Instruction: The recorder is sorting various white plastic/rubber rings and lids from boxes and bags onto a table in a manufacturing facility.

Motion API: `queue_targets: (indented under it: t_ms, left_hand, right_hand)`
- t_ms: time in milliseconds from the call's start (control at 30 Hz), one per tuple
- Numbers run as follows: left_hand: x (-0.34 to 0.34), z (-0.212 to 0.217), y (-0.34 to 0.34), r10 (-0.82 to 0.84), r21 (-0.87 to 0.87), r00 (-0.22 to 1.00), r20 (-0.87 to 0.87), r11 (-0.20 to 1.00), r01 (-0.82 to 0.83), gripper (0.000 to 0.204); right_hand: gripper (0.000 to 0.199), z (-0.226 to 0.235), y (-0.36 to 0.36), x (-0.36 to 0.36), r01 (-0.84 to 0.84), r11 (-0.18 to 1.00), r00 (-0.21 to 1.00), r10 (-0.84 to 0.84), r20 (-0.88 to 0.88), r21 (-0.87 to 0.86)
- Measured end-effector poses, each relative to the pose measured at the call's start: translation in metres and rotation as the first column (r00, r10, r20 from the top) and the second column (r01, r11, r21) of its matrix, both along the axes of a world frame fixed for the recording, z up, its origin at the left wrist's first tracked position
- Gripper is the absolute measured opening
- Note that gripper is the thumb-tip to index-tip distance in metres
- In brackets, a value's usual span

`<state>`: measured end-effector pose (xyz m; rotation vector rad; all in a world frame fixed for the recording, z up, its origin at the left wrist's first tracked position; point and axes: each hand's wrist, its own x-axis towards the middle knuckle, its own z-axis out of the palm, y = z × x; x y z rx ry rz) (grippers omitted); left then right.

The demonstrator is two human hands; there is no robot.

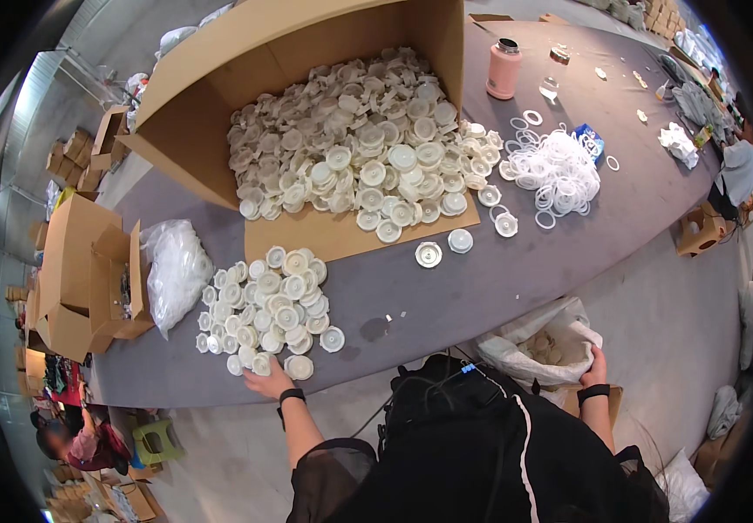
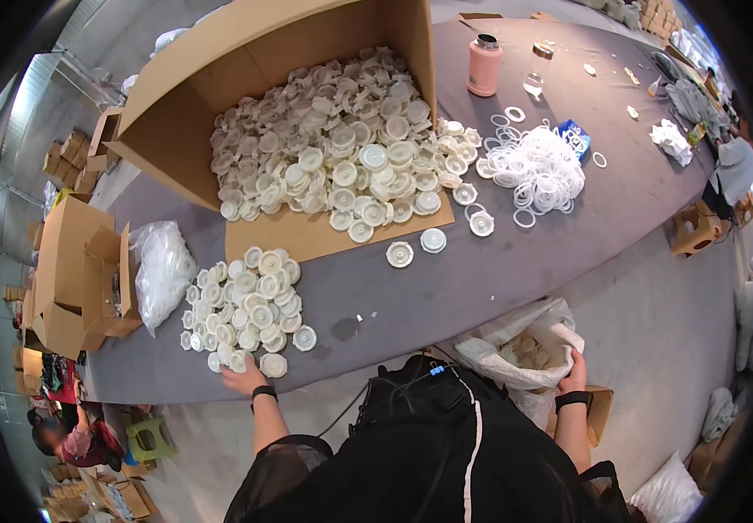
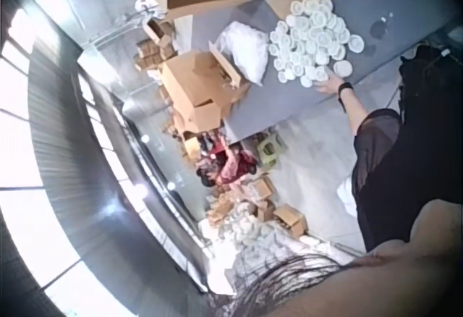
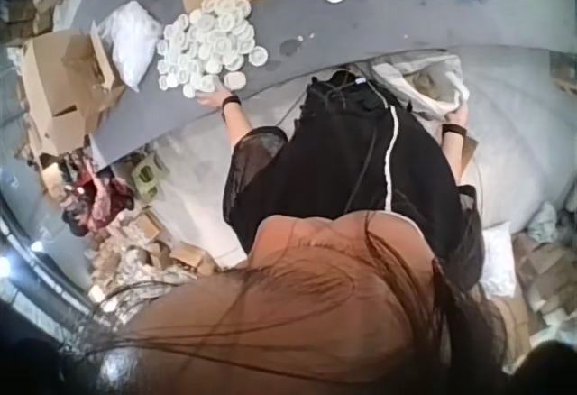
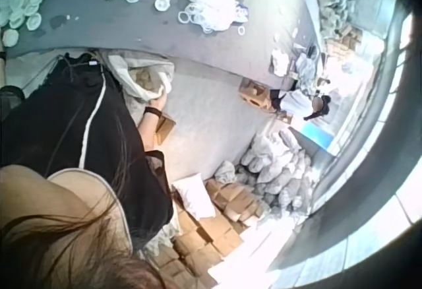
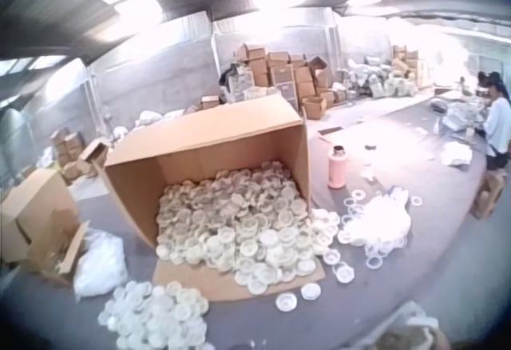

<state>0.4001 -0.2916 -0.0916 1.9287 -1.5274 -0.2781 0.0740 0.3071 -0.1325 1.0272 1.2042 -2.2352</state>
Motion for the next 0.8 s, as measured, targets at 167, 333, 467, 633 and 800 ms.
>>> queue_targets:
  t_ms: [167, 333, 467, 633, 800]
  left_hand:
    - [0.021, -0.034, -0.035, -0.113, 0.009, 0.967, -0.230, 0.993, 0.119, 0.063]
    - [0.008, 0.002, -0.007, -0.001, -0.081, 0.972, -0.233, 0.997, -0.018, 0.058]
    - [0.034, -0.031, 0.002, -0.167, 0.000, 0.961, -0.221, 0.985, 0.171, 0.059]
    - [0.044, -0.048, -0.010, -0.231, 0.044, 0.910, -0.344, 0.964, 0.261, 0.055]
    - [0.025, -0.048, 0.025, -0.305, -0.031, 0.916, -0.262, 0.951, 0.308, 0.053]
  right_hand:
    - [0.035, -0.005, -0.004, -0.004, -0.024, 0.999, 0.999, 0.023, 0.034, 0.028]
    - [0.034, -0.007, 0.002, -0.009, -0.004, 0.997, 1.000, 0.003, 0.024, 0.075]
    - [0.033, -0.005, -0.007, -0.009, -0.017, 1.000, 1.000, 0.016, 0.012, 0.022]
    - [0.033, -0.004, -0.012, -0.010, -0.034, 0.999, 0.999, 0.033, 0.025, 0.038]
    - [0.033, 0.001, -0.011, -0.008, -0.019, 1.000, 1.000, 0.019, 0.008, 0.021]
